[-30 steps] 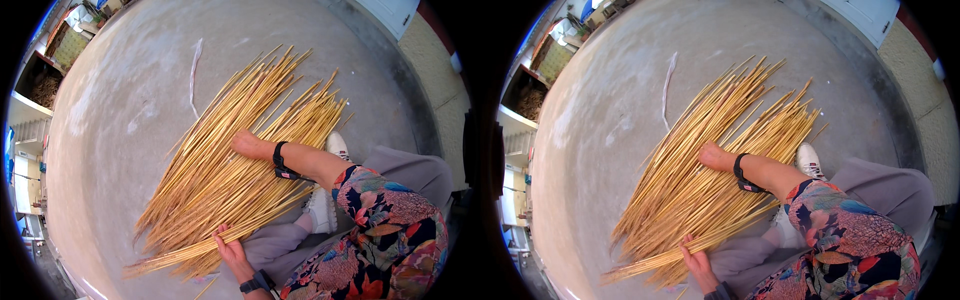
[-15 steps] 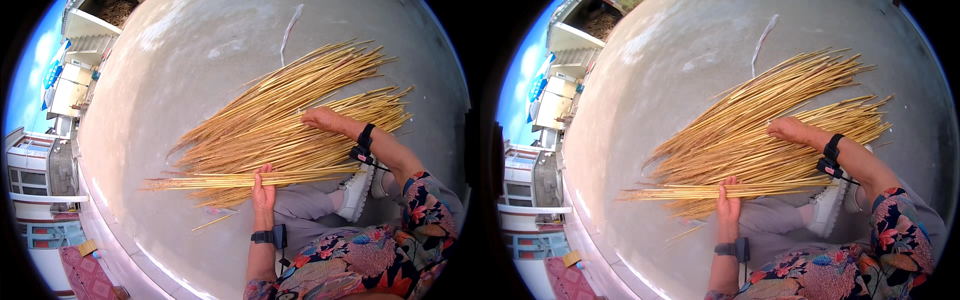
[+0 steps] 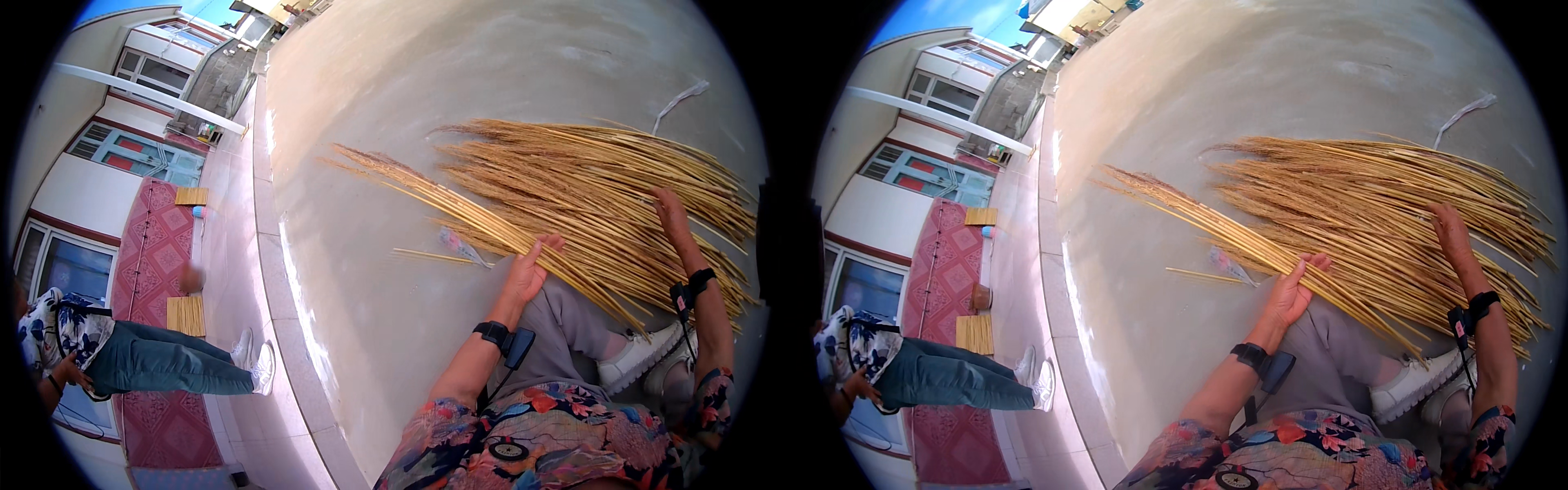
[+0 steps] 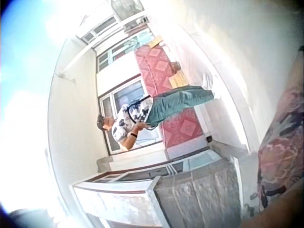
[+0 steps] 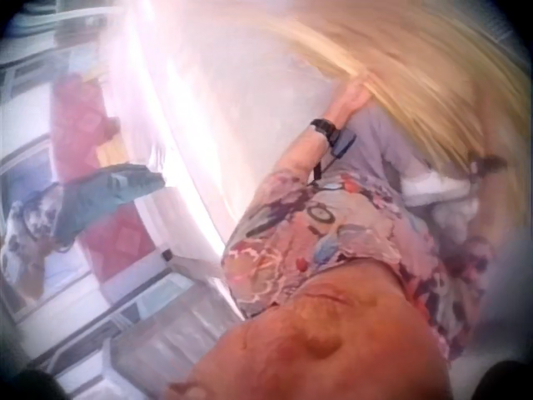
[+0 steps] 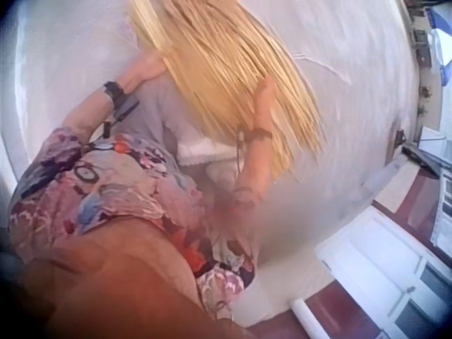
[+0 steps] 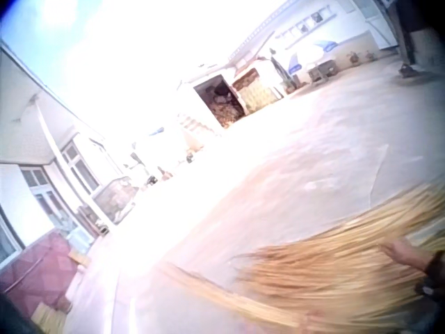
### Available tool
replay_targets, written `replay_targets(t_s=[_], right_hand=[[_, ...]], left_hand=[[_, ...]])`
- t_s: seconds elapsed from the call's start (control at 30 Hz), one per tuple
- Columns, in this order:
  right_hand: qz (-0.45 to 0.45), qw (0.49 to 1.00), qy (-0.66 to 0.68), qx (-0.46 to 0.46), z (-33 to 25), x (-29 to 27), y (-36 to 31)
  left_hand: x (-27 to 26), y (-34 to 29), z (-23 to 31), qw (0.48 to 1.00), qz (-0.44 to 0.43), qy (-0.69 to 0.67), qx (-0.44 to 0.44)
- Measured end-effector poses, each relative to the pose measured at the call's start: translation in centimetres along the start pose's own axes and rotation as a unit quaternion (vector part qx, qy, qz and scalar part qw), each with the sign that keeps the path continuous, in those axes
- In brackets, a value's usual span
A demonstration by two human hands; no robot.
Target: The person sorts through a bundle of long dry straws while sitting on the ground, picking them up one by one and grouping them together.
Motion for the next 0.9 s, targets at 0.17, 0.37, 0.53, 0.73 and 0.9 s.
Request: replay_targets(t_s=[0.17,0.37,0.53,0.73,0.9], right_hand=[[-0.047,0.997,-0.054,-0.001,3.7,0.8,-3.4],[-0.032,0.988,-0.145,0.033,4.5,-0.8,-4.8],[-0.086,0.991,-0.1,0.007,0.4,0.5,-4.5],[-0.079,0.994,-0.066,-0.021,-1.1,3.2,-3.9],[-0.138,0.988,-0.049,0.058,0.8,5.1,-3.8]], left_hand=[[1.2,1.7,0.0,1.0,-0.015,0.003,-0.007],[0.0,2.1,0.0,1.0,-0.023,0.006,-0.013],[-0.4,2.0,0.2,1.0,0.016,0.017,-0.021],[-0.2,1.6,0.2,0.998,0.033,0.034,-0.03],[-0.3,1.3,0.7,0.998,0.032,0.047,-0.025]])
Point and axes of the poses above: each hand's wrist, its own y-axis towards the middle knuckle, its own x-axis out of the palm, z = x × y, the point moved 4 cm from there along y, towards the middle knuckle, and after that the axes turned 12 degrees about -x, right-handed, at the moved point
